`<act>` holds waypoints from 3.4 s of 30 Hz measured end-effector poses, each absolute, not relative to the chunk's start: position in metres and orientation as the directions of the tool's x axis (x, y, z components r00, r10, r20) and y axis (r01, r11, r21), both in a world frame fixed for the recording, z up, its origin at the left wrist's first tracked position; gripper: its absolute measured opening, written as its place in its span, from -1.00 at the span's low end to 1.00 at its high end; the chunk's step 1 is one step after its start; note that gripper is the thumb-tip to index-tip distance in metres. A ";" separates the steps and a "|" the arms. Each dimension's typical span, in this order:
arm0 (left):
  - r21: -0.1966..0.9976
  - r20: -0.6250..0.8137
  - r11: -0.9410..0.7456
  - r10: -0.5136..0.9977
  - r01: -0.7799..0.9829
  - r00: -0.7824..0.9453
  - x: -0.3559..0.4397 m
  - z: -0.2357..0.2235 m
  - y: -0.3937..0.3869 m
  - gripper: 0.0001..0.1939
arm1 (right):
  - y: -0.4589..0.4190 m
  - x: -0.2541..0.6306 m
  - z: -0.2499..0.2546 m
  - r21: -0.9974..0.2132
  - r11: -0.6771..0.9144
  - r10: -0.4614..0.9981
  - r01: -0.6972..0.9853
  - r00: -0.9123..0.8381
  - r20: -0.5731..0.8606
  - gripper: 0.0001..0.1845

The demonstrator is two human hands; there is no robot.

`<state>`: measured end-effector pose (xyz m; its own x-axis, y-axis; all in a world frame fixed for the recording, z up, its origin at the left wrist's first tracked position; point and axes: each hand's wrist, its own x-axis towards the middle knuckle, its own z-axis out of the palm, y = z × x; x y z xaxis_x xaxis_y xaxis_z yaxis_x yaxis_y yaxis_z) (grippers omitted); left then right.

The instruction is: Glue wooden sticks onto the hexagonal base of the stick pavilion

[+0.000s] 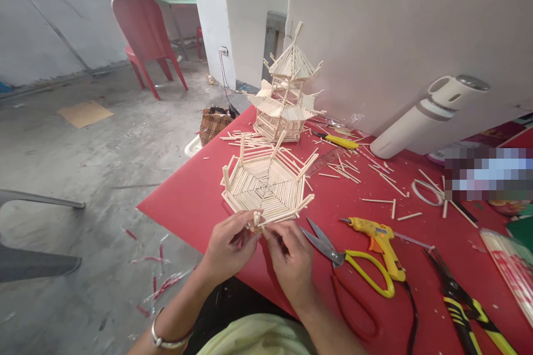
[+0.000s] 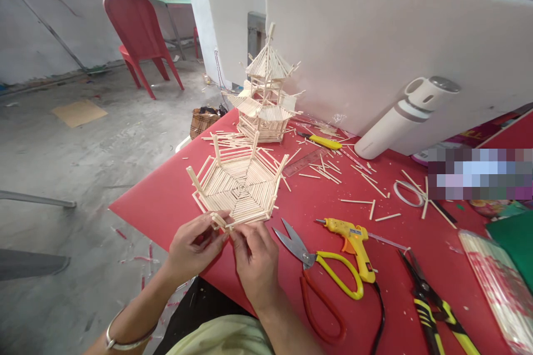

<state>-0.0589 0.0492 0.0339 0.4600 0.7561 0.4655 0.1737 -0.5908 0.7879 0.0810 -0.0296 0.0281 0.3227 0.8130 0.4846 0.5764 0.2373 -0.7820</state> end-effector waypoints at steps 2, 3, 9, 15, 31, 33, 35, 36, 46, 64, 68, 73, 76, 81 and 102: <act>0.789 0.461 -0.588 0.758 0.179 0.462 -0.059 0.033 0.049 -0.76 | -0.029 0.081 0.029 -0.780 0.244 0.808 0.576 0.324 0.491 -0.84; 0.786 0.463 -0.591 0.756 0.179 0.462 -0.059 0.033 0.049 -0.76 | -0.029 0.081 0.029 -0.780 0.245 0.808 0.575 0.324 0.493 -0.84; 0.772 0.487 -0.612 0.744 0.171 0.458 -0.059 0.033 0.049 -0.77 | -0.029 0.081 0.027 -0.781 0.245 0.814 0.574 0.316 0.487 -0.85; 0.782 0.476 -0.599 0.754 0.175 0.453 -0.060 0.032 0.049 -0.73 | -0.029 0.081 0.026 -0.783 0.246 0.814 0.572 0.317 0.487 -0.85; 0.776 0.486 -0.607 0.748 0.170 0.452 -0.059 0.034 0.049 -0.77 | -0.030 0.081 0.028 -0.787 0.244 0.817 0.567 0.318 0.482 -0.85; 0.777 0.482 -0.605 0.751 0.176 0.451 -0.058 0.034 0.049 -0.76 | -0.030 0.081 0.027 -0.791 0.242 0.818 0.562 0.320 0.478 -0.84; 0.779 0.482 -0.603 0.752 0.173 0.450 -0.058 0.034 0.049 -0.75 | -0.030 0.082 0.027 -0.794 0.245 0.819 0.556 0.319 0.476 -0.84; 0.780 0.483 -0.603 0.751 0.168 0.451 -0.058 0.034 0.049 -0.75 | -0.030 0.082 0.027 -0.794 0.250 0.818 0.554 0.318 0.479 -0.84; 0.765 0.513 -0.627 0.732 0.148 0.449 -0.058 0.032 0.050 -0.78 | -0.029 0.081 0.025 -0.788 0.247 0.817 0.564 0.316 0.482 -0.85; 0.777 0.496 -0.611 0.742 0.150 0.451 -0.058 0.035 0.049 -0.79 | -0.029 0.081 0.026 -0.792 0.258 0.815 0.553 0.315 0.486 -0.82; 0.777 0.493 -0.610 0.744 0.156 0.451 -0.058 0.036 0.049 -0.74 | -0.029 0.081 0.028 -0.790 0.257 0.811 0.557 0.320 0.490 -0.82; 0.783 0.484 -0.601 0.751 0.161 0.450 -0.059 0.036 0.049 -0.76 | -0.029 0.081 0.028 -0.783 0.258 0.810 0.566 0.316 0.495 -0.84; 0.783 0.486 -0.602 0.748 0.155 0.452 -0.059 0.034 0.049 -0.76 | -0.029 0.081 0.028 -0.783 0.253 0.809 0.568 0.320 0.493 -0.85; 0.784 0.487 -0.602 0.749 0.153 0.449 -0.058 0.035 0.049 -0.76 | -0.029 0.080 0.029 -0.780 0.247 0.810 0.575 0.320 0.492 -0.85; 0.785 0.488 -0.601 0.749 0.151 0.447 -0.058 0.036 0.049 -0.74 | -0.028 0.081 0.027 -0.777 0.244 0.809 0.581 0.319 0.493 -0.85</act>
